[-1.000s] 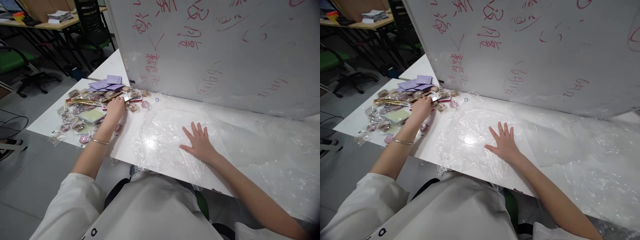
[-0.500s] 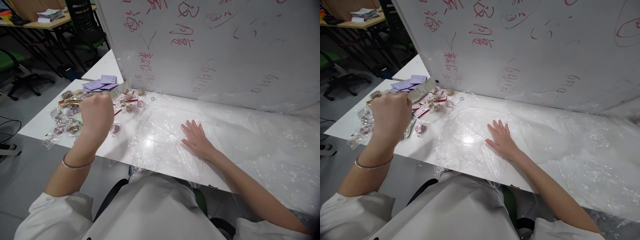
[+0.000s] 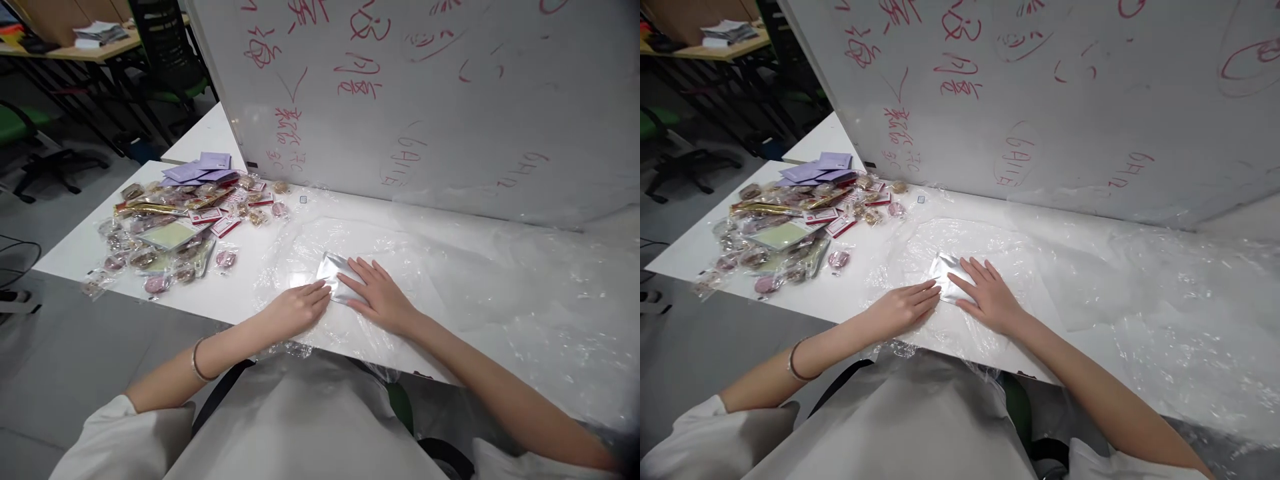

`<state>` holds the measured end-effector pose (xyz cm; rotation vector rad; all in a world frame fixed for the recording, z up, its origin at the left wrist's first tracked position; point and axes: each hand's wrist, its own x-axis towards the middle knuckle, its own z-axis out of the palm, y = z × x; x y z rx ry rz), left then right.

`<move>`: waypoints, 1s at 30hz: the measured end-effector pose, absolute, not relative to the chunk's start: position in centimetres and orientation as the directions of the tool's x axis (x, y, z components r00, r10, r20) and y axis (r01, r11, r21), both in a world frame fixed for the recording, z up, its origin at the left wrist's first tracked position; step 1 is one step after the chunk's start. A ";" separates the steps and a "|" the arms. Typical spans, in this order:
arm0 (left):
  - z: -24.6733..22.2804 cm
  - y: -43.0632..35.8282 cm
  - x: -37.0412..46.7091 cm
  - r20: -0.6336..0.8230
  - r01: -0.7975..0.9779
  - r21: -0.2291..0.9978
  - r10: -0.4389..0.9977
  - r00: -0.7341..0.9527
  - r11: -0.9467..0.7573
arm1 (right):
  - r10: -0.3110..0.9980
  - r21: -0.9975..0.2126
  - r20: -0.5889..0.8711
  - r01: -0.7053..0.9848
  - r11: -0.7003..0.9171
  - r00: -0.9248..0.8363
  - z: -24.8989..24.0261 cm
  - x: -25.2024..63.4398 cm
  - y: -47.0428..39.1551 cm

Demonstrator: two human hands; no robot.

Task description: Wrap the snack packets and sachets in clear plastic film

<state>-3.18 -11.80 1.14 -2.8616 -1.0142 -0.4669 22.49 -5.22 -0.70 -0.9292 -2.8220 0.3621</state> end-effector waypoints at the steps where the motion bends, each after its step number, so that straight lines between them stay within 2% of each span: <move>1: 1.8 -11.7 -4.2 0.312 0.646 0.114 0.644 0.698 -0.755 | 0.609 -0.272 0.056 0.574 0.772 -0.791 -1.0 22.5 -5.2; 3: 3.0 -11.3 -6.6 0.313 0.761 0.209 0.780 0.543 -0.614 | 0.613 -0.270 0.048 0.581 0.768 -0.788 -1.3 22.6 -5.2; 5: 3.6 -10.8 -9.5 0.298 0.934 0.184 0.923 0.244 -0.307 | 0.614 -0.267 0.044 0.583 0.767 -0.788 -1.3 22.6 -5.2; 7: 3.4 -10.3 -12.3 0.277 0.996 0.049 0.957 -0.086 0.075 | 0.614 -0.264 0.041 0.584 0.767 -0.788 -1.3 22.7 -5.1; 8: 3.1 -10.1 -13.4 0.248 0.978 -0.024 0.949 -0.194 0.206 | 0.614 -0.263 0.040 0.585 0.767 -0.788 -1.3 22.7 -5.1; 9: 2.7 -9.9 -14.2 0.215 0.954 -0.090 0.941 -0.261 0.285 | 0.615 -0.263 0.040 0.585 0.767 -0.788 -1.3 22.7 -5.1; 11: 2.2 -9.8 -15.1 0.139 0.934 -0.159 0.944 -0.300 0.320 | 0.615 -0.266 0.044 0.584 0.767 -0.787 -1.3 22.7 -5.2; 13: 2.4 -9.8 -14.9 0.154 0.941 -0.143 0.946 -0.285 0.307 | 0.617 -0.280 0.055 0.581 0.764 -0.785 -1.4 22.6 -5.3; 15: 3.2 -9.9 -13.5 0.298 0.966 -0.065 0.929 -0.219 0.249 | 0.627 -0.317 0.069 0.579 0.751 -0.776 -1.4 22.6 -5.3; 16: 3.6 -10.0 -12.3 0.387 0.987 -0.023 0.912 -0.139 0.161 | 0.634 -0.343 0.074 0.578 0.741 -0.769 -1.3 22.5 -5.3; 18: 4.1 -9.8 -9.1 0.506 0.988 0.002 0.852 0.134 -0.157 | 0.656 -0.413 0.081 0.574 0.707 -0.750 -1.1 22.7 -5.2; 19: 3.9 -9.7 -7.3 0.506 0.935 -0.010 0.805 0.309 -0.353 | 0.675 -0.459 0.082 0.573 0.679 -0.733 -0.9 22.9 -5.2; 21: 2.9 -9.3 -3.7 0.372 0.735 -0.013 0.679 0.633 -0.678 | 0.734 -0.560 0.111 0.568 0.603 -0.670 -0.3 23.5 -5.4; 22: 2.2 -9.1 -2.3 0.297 0.659 0.016 0.633 0.715 -0.752 | 0.762 -0.599 0.142 0.558 0.574 -0.632 0.0 23.9 -5.7; 24: 1.3 -8.8 -0.8 0.185 0.607 0.102 0.615 0.767 -0.788 | 0.752 -0.615 0.220 0.510 0.602 -0.622 0.8 24.6 -6.9; 26: 1.5 -9.1 -1.5 0.116 0.623 0.200 0.650 0.751 -0.756 | 0.630 -0.545 0.272 0.423 0.724 -0.728 1.4 25.1 -8.7; 28: 2.9 -9.9 -4.1 0.075 0.633 0.300 0.680 0.730 -0.713 | 0.481 -0.461 0.239 0.337 0.821 -0.843 1.5 25.3 -10.8; 30: 4.6 -11.3 -7.5 0.052 0.629 0.395 0.700 0.712 -0.669 | 0.431 -0.415 0.205 0.321 0.852 -0.879 1.1 25.4 -12.4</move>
